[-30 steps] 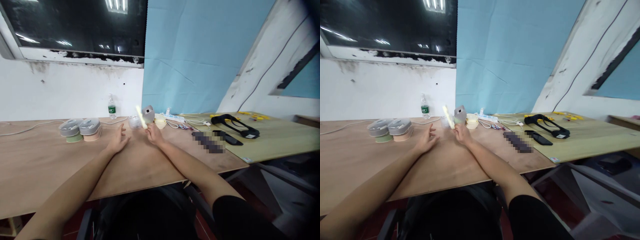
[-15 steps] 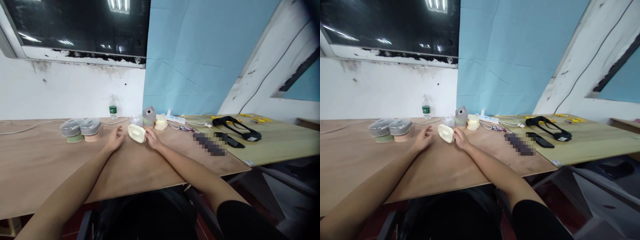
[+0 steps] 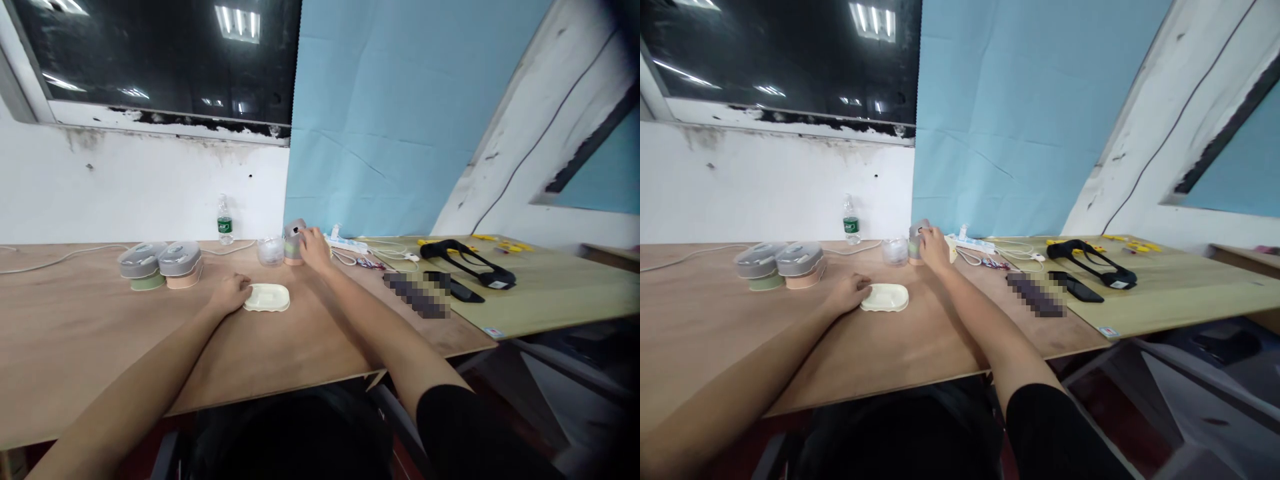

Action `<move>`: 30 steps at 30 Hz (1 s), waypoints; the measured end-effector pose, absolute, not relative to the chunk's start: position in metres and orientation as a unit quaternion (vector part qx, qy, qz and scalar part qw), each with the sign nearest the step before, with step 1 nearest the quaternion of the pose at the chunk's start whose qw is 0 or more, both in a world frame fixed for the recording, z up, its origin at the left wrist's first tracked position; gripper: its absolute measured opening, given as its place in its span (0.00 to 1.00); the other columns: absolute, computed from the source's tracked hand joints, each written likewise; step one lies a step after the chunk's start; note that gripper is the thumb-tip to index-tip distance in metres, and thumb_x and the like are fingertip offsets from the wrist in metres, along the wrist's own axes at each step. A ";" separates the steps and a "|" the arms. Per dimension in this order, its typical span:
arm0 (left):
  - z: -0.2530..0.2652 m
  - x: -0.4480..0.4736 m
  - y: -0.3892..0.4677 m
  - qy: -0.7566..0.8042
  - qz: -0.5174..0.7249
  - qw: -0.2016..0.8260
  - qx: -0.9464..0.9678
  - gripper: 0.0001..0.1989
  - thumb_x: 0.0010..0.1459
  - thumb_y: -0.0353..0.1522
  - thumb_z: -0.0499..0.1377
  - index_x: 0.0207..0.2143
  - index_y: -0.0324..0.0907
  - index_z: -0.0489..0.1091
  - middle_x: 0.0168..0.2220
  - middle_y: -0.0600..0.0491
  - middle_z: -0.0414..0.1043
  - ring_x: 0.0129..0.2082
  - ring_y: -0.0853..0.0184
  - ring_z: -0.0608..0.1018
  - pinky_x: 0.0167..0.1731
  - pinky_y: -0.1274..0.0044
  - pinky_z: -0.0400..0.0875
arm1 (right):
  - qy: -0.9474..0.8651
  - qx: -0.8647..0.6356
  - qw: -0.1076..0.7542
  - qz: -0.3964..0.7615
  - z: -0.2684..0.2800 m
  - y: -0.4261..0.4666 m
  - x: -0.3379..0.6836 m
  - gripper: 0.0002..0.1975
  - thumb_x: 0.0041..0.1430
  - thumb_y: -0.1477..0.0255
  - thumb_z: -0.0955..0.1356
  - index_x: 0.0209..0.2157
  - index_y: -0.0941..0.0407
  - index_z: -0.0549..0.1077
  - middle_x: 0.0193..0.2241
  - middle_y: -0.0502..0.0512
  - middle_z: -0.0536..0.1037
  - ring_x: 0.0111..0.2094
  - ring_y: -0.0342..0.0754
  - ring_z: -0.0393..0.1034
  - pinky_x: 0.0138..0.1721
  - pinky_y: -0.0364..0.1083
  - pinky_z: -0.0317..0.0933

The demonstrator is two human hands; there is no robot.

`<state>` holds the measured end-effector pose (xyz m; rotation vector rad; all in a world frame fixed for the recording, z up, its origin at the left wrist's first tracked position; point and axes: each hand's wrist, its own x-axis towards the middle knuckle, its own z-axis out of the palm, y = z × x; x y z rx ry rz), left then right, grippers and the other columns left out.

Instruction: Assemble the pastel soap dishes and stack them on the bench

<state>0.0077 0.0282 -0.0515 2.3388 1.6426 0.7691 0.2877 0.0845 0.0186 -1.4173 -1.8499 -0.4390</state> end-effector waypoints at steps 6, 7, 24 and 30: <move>-0.048 0.015 0.017 0.518 0.246 0.073 0.816 0.23 0.58 0.40 0.52 0.52 0.38 0.68 0.52 0.44 0.67 0.46 0.58 0.74 0.49 0.68 0.67 | -0.800 -0.543 0.190 -0.173 0.035 0.115 0.304 0.22 0.60 0.81 0.59 0.53 0.53 0.70 0.53 0.60 0.69 0.43 0.52 0.68 0.41 0.48 0.60; -0.048 0.017 0.016 0.508 0.248 0.070 0.822 0.23 0.58 0.41 0.51 0.52 0.39 0.68 0.51 0.44 0.67 0.47 0.57 0.74 0.50 0.68 0.67 | -0.803 -0.543 0.181 -0.165 0.035 0.118 0.305 0.21 0.60 0.81 0.59 0.51 0.53 0.71 0.50 0.61 0.71 0.43 0.52 0.68 0.41 0.47 0.60; -0.041 0.015 0.015 0.495 0.408 0.092 0.762 0.39 0.59 0.46 0.52 0.66 0.40 0.41 0.56 0.42 0.63 0.40 0.63 0.74 0.45 0.68 0.69 | -0.792 -0.354 0.496 -0.042 -0.032 0.029 0.265 0.21 0.60 0.58 0.63 0.50 0.56 0.68 0.42 0.60 0.74 0.41 0.52 0.68 0.43 0.50 0.64; -0.021 0.017 0.001 0.482 0.404 0.129 0.767 0.26 0.61 0.47 0.49 0.55 0.42 0.64 0.36 0.52 0.74 0.31 0.66 0.74 0.32 0.76 0.66 | -0.739 -0.443 0.501 0.083 -0.025 0.022 0.257 0.24 0.63 0.57 0.59 0.54 0.57 0.64 0.29 0.53 0.74 0.28 0.48 0.67 0.31 0.45 0.61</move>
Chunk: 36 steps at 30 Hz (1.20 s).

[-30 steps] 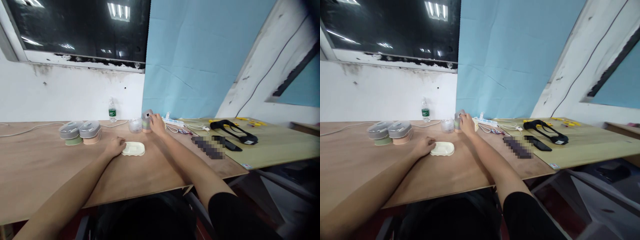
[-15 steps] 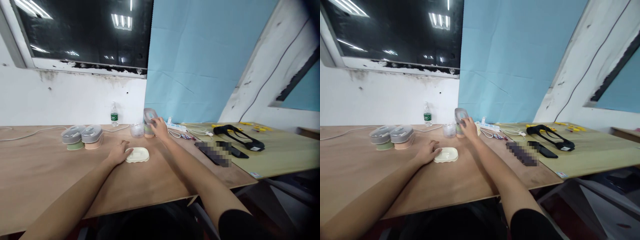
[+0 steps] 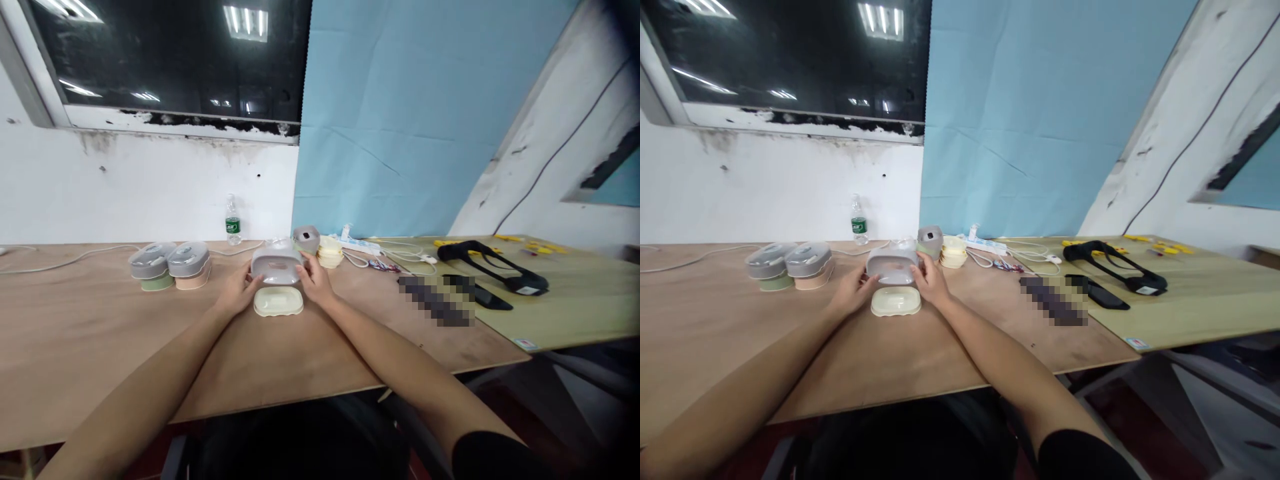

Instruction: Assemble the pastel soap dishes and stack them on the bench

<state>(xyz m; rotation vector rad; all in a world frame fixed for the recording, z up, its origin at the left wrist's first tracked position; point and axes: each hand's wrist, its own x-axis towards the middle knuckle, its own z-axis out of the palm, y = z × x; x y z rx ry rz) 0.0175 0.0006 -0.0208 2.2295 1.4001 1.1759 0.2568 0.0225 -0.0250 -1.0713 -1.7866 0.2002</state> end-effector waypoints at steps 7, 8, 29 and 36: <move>-0.014 0.010 -0.004 0.557 0.303 0.064 0.770 0.30 0.62 0.51 0.43 0.24 0.42 0.71 0.24 0.52 0.73 0.26 0.65 0.73 0.25 0.76 0.57 | -0.758 -0.493 0.413 0.111 -0.025 0.034 0.267 0.24 0.61 0.54 0.59 0.20 0.57 0.67 0.19 0.50 0.69 0.24 0.44 0.62 0.25 0.42 0.50; -0.015 0.009 -0.003 0.559 0.282 0.056 0.778 0.30 0.62 0.51 0.42 0.22 0.42 0.71 0.24 0.51 0.74 0.26 0.65 0.73 0.26 0.76 0.57 | -0.766 -0.492 0.392 0.129 -0.026 0.035 0.267 0.25 0.62 0.55 0.59 0.20 0.57 0.67 0.19 0.49 0.69 0.24 0.44 0.62 0.25 0.42 0.50; -0.029 0.004 0.009 0.520 0.174 0.125 0.827 0.32 0.62 0.52 0.39 0.17 0.42 0.64 0.21 0.50 0.71 0.21 0.66 0.70 0.24 0.75 0.55 | -0.836 -0.499 0.194 -0.119 0.022 0.091 0.219 0.21 0.62 0.71 0.62 0.57 0.55 0.63 0.56 0.62 0.67 0.49 0.54 0.68 0.46 0.49 0.61; -0.032 0.005 0.013 0.521 0.200 0.094 0.824 0.29 0.63 0.49 0.40 0.21 0.42 0.67 0.27 0.49 0.74 0.26 0.65 0.72 0.25 0.75 0.55 | -0.817 -0.525 0.223 -0.082 0.027 0.116 0.219 0.19 0.59 0.69 0.68 0.52 0.57 0.68 0.48 0.58 0.73 0.45 0.49 0.68 0.44 0.44 0.59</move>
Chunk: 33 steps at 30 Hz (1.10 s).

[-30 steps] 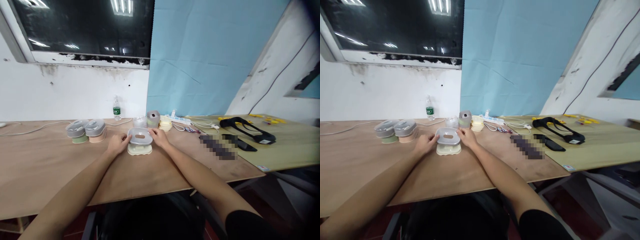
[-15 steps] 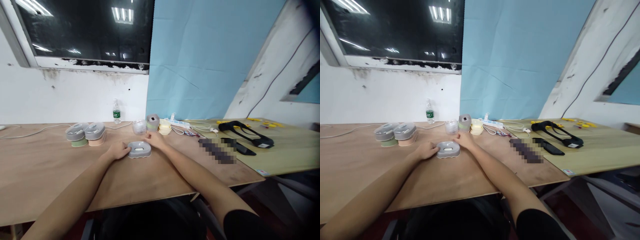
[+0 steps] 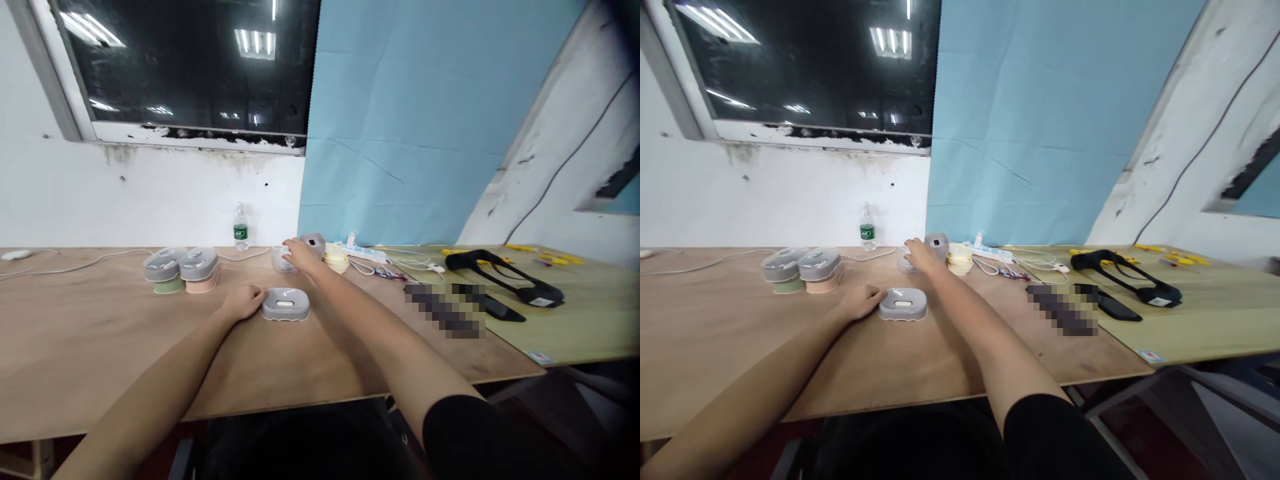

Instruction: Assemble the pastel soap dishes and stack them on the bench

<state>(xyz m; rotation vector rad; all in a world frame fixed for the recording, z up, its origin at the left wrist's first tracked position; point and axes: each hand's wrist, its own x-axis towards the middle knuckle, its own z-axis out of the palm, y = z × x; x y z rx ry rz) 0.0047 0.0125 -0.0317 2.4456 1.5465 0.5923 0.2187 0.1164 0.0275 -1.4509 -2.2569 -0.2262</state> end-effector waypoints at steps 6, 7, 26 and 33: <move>-0.033 0.011 0.012 0.544 0.180 0.078 0.816 0.25 0.63 0.44 0.42 0.24 0.42 0.71 0.31 0.47 0.76 0.31 0.62 0.75 0.28 0.75 0.59 | -0.747 -0.459 0.480 -0.043 0.029 0.076 0.228 0.15 0.58 0.62 0.68 0.42 0.57 0.72 0.38 0.54 0.73 0.37 0.46 0.68 0.41 0.44 0.60; -0.033 0.013 0.011 0.553 0.177 0.077 0.811 0.25 0.63 0.44 0.43 0.24 0.42 0.71 0.31 0.46 0.76 0.31 0.61 0.76 0.29 0.75 0.60 | -0.728 -0.449 0.518 -0.010 0.027 0.068 0.231 0.16 0.58 0.60 0.68 0.42 0.56 0.72 0.36 0.53 0.73 0.34 0.44 0.68 0.39 0.44 0.61; -0.028 0.026 0.008 0.515 0.464 0.234 0.681 0.30 0.60 0.51 0.49 0.55 0.37 0.64 0.26 0.54 0.72 0.32 0.63 0.76 0.37 0.72 0.67 | -0.447 -0.400 0.523 0.605 -0.008 0.015 0.246 0.09 0.63 0.65 0.62 0.40 0.56 0.66 0.17 0.41 0.65 0.09 0.34 0.49 0.10 0.36 0.40; -0.033 0.024 0.005 0.473 0.417 0.247 0.736 0.37 0.57 0.50 0.55 0.61 0.35 0.57 0.22 0.58 0.64 0.26 0.67 0.71 0.30 0.75 0.65 | -0.590 -0.503 0.459 0.434 -0.018 0.021 0.254 0.10 0.63 0.64 0.61 0.38 0.55 0.67 0.20 0.44 0.69 0.11 0.37 0.56 0.12 0.39 0.47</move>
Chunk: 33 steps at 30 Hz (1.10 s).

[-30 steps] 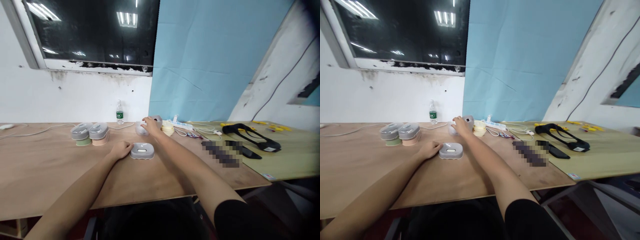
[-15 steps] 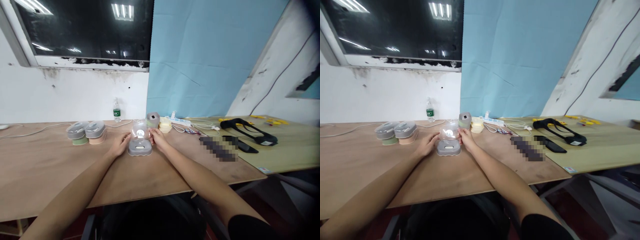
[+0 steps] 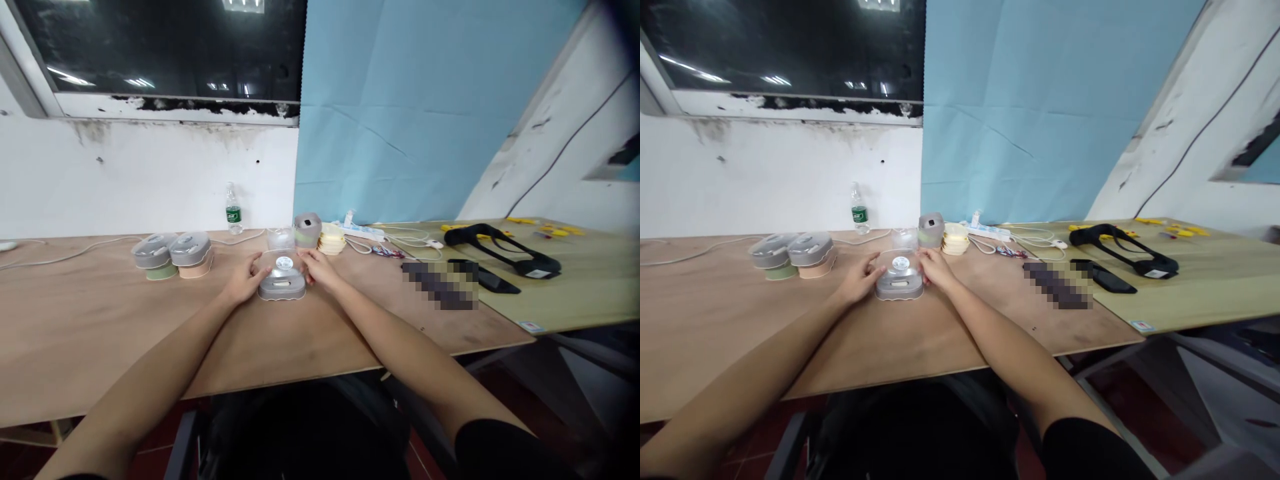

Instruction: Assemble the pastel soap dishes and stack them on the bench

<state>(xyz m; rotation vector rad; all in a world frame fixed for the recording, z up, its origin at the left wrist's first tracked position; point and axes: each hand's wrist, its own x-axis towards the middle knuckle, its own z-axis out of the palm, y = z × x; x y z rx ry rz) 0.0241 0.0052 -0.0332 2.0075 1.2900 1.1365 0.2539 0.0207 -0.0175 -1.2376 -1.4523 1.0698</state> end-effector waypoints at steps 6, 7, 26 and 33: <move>-0.029 0.020 0.003 0.518 0.330 0.253 0.747 0.39 0.53 0.55 0.56 0.58 0.36 0.63 0.27 0.54 0.70 0.29 0.64 0.73 0.30 0.75 0.65 | -0.722 -0.544 0.374 0.205 -0.028 0.027 0.260 0.12 0.60 0.65 0.63 0.27 0.57 0.70 0.21 0.50 0.74 0.22 0.41 0.66 0.21 0.38 0.53; -0.029 0.019 0.004 0.525 0.317 0.254 0.749 0.39 0.52 0.55 0.55 0.56 0.36 0.65 0.30 0.51 0.72 0.31 0.62 0.74 0.32 0.74 0.66 | -0.729 -0.546 0.354 0.210 -0.029 0.027 0.261 0.13 0.60 0.66 0.63 0.26 0.57 0.70 0.20 0.50 0.74 0.21 0.42 0.66 0.20 0.38 0.53; -0.030 0.018 0.008 0.475 0.296 0.253 0.789 0.31 0.59 0.54 0.46 0.46 0.40 0.72 0.45 0.47 0.76 0.43 0.58 0.76 0.44 0.70 0.67 | -0.686 -0.521 0.276 0.426 -0.029 0.030 0.270 0.12 0.63 0.62 0.63 0.32 0.56 0.67 0.13 0.45 0.69 0.10 0.39 0.62 0.09 0.36 0.51; -0.028 0.019 0.006 0.483 0.311 0.185 0.797 0.32 0.62 0.51 0.45 0.59 0.40 0.63 0.54 0.45 0.70 0.53 0.57 0.72 0.54 0.67 0.63 | -0.684 -0.491 0.265 0.470 -0.028 0.032 0.275 0.10 0.62 0.63 0.65 0.35 0.56 0.68 0.15 0.45 0.70 0.12 0.38 0.63 0.10 0.35 0.50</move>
